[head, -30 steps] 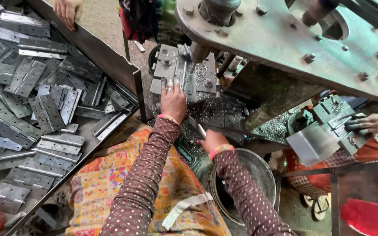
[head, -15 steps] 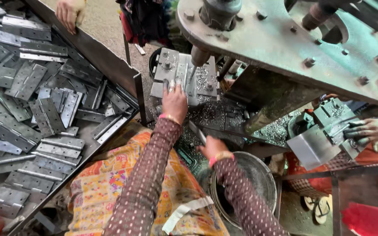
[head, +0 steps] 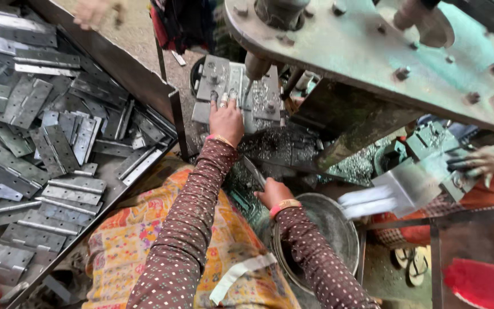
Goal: The person operates a manual metal press machine, repeatedly placing metal plates into the die and pulling a lever to activate the press. They then remove the processed plates and place them into a metal bin.
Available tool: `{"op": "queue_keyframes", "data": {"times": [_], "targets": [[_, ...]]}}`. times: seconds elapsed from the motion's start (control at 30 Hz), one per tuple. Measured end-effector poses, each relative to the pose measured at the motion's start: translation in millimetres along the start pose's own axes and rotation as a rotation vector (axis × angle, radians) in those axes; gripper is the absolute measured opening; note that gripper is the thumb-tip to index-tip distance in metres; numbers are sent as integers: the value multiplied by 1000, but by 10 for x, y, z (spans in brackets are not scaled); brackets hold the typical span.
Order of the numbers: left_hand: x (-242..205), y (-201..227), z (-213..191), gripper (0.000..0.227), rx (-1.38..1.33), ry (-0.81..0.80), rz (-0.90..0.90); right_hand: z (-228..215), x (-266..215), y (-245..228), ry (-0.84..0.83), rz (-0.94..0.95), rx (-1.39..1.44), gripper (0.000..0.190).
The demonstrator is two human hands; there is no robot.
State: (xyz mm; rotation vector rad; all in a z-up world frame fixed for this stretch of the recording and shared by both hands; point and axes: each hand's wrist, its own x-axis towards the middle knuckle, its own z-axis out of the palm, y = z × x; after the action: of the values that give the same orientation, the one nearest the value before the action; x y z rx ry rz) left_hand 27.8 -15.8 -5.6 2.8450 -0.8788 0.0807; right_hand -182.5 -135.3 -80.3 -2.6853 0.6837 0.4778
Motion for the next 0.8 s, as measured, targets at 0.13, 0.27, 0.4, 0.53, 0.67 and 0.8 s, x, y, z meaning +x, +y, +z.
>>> {"op": "queue_keyframes", "data": {"times": [0.13,0.27,0.4,0.53,0.67,0.8], "targets": [[307,-134,-39,31,-46,-53,-39,-446,73,-146,-69,-23,-74,50],[400,-153,29,27,-53,23,-11,241,-180,29,62,-5,60,44],[455,-217,10,29,3,-40,2,576,14,205,236,-166,106,42],[261,-177,-109,38,-7,-100,48,5,-66,46,-25,10,47,52],[-285,10,-138,25,16,57,90,-490,-169,-206,345,-105,92,49],[-1059,203,-173,38,177,573,108,-539,-235,-248,648,-231,218,43]]}}
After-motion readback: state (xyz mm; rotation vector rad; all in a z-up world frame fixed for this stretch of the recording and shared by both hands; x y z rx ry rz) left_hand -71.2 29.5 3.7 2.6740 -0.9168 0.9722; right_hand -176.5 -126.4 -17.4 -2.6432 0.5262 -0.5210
